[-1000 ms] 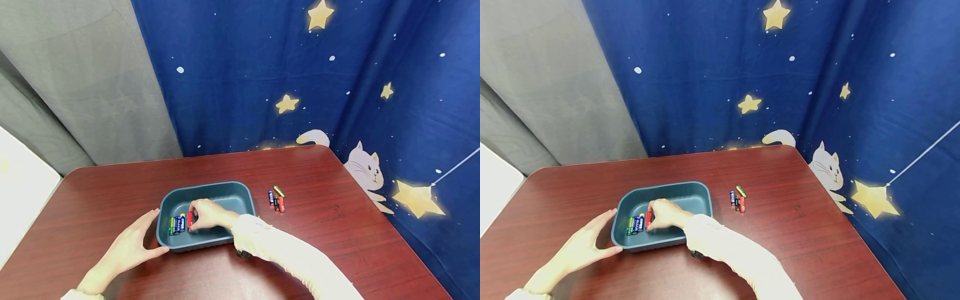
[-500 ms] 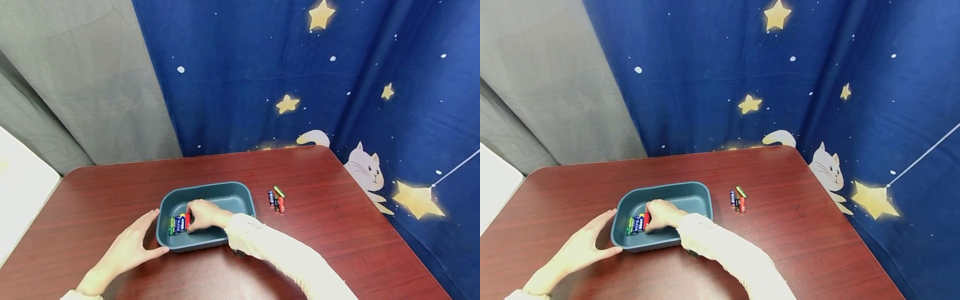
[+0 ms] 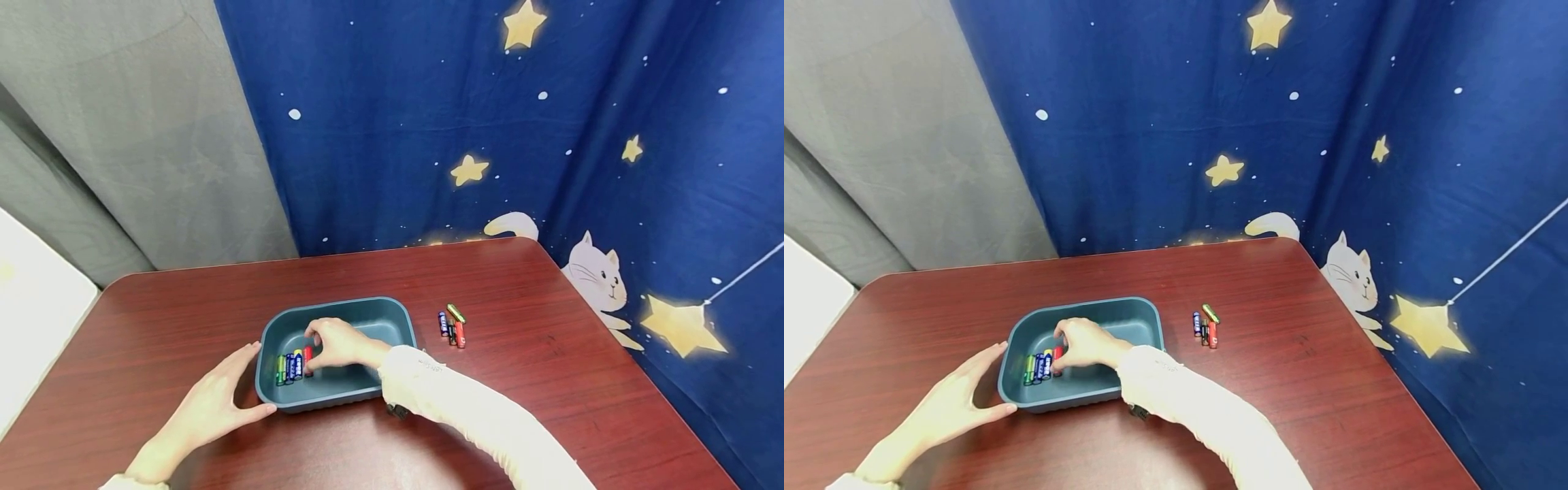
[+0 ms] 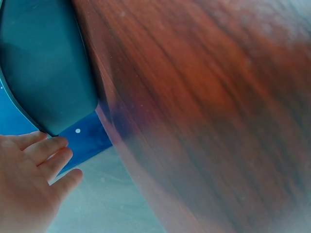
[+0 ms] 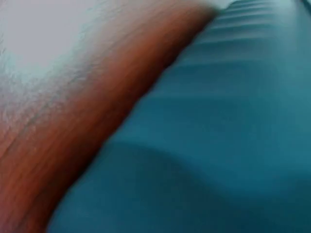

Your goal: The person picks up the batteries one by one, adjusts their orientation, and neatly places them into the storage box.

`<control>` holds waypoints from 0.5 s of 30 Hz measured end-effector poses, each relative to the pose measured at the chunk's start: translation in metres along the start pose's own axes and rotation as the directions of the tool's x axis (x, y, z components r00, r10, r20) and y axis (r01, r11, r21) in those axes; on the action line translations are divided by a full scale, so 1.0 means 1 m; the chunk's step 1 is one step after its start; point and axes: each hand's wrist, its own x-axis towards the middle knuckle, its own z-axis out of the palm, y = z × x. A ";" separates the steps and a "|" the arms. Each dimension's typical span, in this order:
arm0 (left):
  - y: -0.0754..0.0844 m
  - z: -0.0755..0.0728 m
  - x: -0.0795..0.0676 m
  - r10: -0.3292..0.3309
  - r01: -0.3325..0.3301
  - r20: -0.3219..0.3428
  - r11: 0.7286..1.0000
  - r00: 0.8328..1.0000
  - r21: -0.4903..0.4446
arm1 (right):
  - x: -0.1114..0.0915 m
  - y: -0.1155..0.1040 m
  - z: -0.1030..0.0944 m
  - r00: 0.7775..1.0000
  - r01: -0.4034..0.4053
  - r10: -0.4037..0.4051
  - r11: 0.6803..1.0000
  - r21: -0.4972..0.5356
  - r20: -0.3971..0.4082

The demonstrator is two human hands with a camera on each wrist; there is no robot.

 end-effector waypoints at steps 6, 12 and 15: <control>0.001 -0.001 0.000 -0.005 0.005 0.004 1.000 1.000 0.005 | -0.012 0.001 -0.019 0.997 0.060 -0.053 0.992 0.113 -0.065; 0.002 -0.002 -0.001 -0.023 0.023 0.020 1.000 1.000 0.002 | -0.032 0.009 -0.038 0.984 0.129 -0.106 0.979 0.161 -0.144; 0.003 -0.002 -0.001 -0.024 0.024 0.021 1.000 0.999 0.003 | -0.045 0.018 -0.047 0.978 0.146 -0.108 0.965 0.217 -0.178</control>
